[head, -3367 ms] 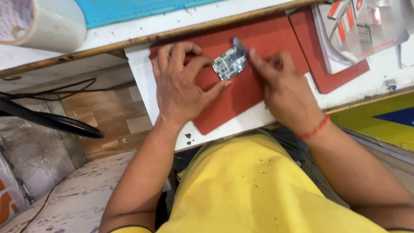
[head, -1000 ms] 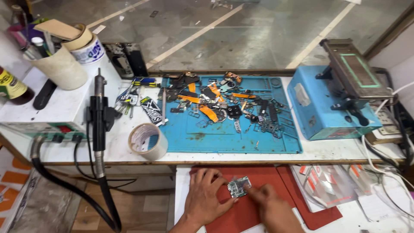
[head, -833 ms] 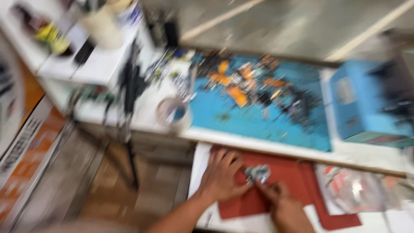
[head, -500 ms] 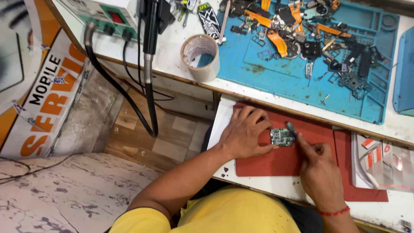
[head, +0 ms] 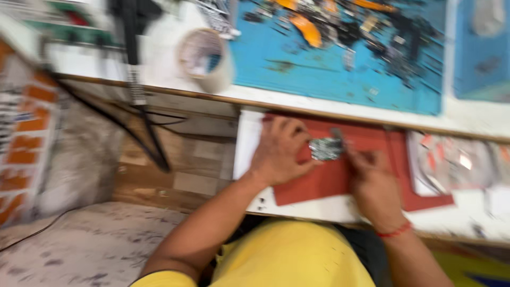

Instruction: The person uses a hot air gun to heat a small green circuit board placed on a red mat. They then use a small purple tool to scrape or clean the surface of the board. The workspace is cluttered with various electronic components and tools.

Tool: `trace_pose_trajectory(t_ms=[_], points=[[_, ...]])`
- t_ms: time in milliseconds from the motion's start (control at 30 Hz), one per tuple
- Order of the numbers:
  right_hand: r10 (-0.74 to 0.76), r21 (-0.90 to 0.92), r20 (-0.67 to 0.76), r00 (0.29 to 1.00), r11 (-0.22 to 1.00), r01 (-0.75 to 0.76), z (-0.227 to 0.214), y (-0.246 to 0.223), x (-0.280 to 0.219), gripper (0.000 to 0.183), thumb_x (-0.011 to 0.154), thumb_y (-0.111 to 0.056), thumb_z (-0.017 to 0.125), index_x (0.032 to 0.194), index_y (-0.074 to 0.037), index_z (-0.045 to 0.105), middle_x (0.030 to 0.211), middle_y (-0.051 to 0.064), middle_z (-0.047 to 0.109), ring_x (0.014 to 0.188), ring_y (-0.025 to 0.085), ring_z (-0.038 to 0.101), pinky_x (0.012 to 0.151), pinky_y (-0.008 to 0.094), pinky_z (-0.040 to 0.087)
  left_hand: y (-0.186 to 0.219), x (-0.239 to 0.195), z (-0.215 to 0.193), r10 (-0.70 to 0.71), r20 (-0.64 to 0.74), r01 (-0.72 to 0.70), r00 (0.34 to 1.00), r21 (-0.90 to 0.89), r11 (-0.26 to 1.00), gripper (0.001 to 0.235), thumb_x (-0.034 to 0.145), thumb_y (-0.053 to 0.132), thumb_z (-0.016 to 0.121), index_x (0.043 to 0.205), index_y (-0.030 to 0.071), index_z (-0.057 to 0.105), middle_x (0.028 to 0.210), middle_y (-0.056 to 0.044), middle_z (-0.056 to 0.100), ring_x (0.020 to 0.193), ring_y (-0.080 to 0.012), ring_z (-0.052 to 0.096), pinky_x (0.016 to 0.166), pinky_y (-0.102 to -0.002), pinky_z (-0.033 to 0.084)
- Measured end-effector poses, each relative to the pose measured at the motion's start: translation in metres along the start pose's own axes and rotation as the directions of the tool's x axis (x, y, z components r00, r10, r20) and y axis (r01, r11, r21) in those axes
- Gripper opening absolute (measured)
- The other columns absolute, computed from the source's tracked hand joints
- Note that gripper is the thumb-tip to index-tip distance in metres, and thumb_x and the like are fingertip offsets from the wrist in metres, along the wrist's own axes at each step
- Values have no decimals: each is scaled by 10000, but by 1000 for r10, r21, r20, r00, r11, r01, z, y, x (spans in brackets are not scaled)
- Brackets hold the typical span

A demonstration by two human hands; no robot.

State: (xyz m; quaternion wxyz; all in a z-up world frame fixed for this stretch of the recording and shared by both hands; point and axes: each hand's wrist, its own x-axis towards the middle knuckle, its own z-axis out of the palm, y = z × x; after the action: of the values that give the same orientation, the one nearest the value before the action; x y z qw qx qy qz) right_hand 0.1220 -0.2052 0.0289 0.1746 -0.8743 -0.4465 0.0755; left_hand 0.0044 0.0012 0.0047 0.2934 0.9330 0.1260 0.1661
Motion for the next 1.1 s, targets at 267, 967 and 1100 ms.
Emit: trace_pose_trajectory(t_ms=[267,967,1100], points=[[-2,36,100,995,999,-1,-3,-17,-2,630,835,17,532,1428,-184,598,1058,155,600,710,377,666,598,491,550,5,3,-9,51,-50,-48,997,44,998,470,700,428,882,1025,130,720,1151,-51,596,1135,-296,508,976,-494,392],[30,139,37,999,990,-35,-6,-17,-4,623,838,18,508,1432,-168,553,1046,177,572,723,403,657,616,495,545,20,11,-7,21,-31,-19,999,85,996,484,675,405,880,1015,101,720,1191,-90,545,1195,-312,449,1025,-519,310],[172,71,147,974,980,-184,-12,-14,-1,622,856,10,508,1452,-164,537,1097,200,571,728,416,649,632,506,540,32,19,2,-157,75,152,985,74,986,495,609,379,885,924,54,684,1194,-151,484,1231,-360,385,1080,-529,267]])
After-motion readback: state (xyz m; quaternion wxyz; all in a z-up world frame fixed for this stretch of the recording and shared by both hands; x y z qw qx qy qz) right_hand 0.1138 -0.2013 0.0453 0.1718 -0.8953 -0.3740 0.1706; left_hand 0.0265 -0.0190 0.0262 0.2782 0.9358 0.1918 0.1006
